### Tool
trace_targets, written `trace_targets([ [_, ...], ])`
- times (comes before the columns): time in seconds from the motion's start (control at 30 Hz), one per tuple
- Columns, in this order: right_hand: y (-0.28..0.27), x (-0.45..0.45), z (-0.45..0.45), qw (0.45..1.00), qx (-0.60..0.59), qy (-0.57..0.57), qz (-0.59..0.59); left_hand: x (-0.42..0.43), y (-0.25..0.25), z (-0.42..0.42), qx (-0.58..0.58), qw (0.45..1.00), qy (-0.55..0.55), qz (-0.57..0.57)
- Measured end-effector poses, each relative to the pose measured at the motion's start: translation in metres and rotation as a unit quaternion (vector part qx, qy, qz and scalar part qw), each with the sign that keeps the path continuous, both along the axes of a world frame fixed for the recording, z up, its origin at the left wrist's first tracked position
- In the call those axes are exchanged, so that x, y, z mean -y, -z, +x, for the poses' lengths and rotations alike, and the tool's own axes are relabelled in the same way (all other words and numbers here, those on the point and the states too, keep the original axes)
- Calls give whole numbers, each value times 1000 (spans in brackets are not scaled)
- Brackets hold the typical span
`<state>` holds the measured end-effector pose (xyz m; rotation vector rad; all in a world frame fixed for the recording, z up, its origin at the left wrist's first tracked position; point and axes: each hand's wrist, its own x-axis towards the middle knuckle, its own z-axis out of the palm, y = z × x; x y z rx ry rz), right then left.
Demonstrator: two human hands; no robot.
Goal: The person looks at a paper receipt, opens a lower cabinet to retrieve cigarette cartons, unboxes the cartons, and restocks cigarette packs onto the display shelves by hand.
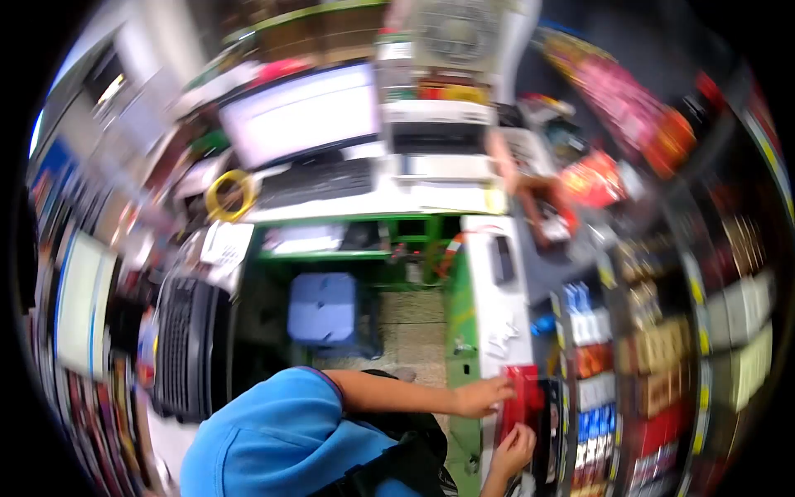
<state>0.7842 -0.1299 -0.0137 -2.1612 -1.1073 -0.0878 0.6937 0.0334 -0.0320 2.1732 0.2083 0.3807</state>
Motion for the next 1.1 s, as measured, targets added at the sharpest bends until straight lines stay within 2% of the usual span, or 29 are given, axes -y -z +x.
trace_targets([
  [0.07, 26, 0, -13, 993, -112, -26, -34, 5, 13, -29, 25, 997, -70, 31],
  [0.13, 29, -11, -36, 972, -198, -115, -58, 21, 7, -74, -40, 993, -94, -54],
  [0.23, 25, -32, -57, 908, -138, -386, -91, 59, 39, -116, -22, 961, -266, -78],
  [0.33, 29, -54, -59, 831, -87, -536, -118, 114, 36, -159, -14, 902, -414, -118],
  [0.43, 6, -71, -73, 801, -46, -588, -105, 182, 35, -196, -53, 864, -480, -142],
  [0.47, 2, -76, -79, 803, -78, -586, -79, 202, 31, -205, -49, 851, -504, -139],
  [0.53, 20, -85, -92, 811, -183, -547, -98, 235, 25, -231, -88, 828, -530, -159],
  [0.57, 29, -90, -105, 796, -176, -571, -98, 244, 20, -243, -80, 814, -554, -155],
  [0.63, 43, -82, -134, 790, -265, -524, -177, 270, 8, -269, -65, 735, -648, -188],
  [0.67, 48, -75, -153, 783, -264, -533, -183, 283, 5, -282, -65, 726, -657, -191],
  [0.73, 47, -62, -194, 701, -175, -658, -211, 295, 1, -307, -28, 664, -727, -172],
  [0.8, 21, -41, -247, 606, -150, -736, -260, 311, -2, -335, -30, 640, -754, -143],
  [0.87, 15, -24, -307, 537, -179, -764, -311, 330, -1, -364, -31, 595, -793, -130],
  [0.9, 8, -19, -338, 540, -176, -764, -306, 341, -1, -379, -27, 597, -792, -125],
  [0.97, -15, -5, -406, 462, -35, -847, -259, 364, -5, -415, -9, 537, -835, -123],
  [1.0, -21, 1, -440, 455, -35, -852, -257, 375, -2, -437, -10, 529, -840, -120],
  [1.1, -28, 29, -529, 421, 5, -874, -243, 421, 9, -490, 20, 450, -882, -136],
])
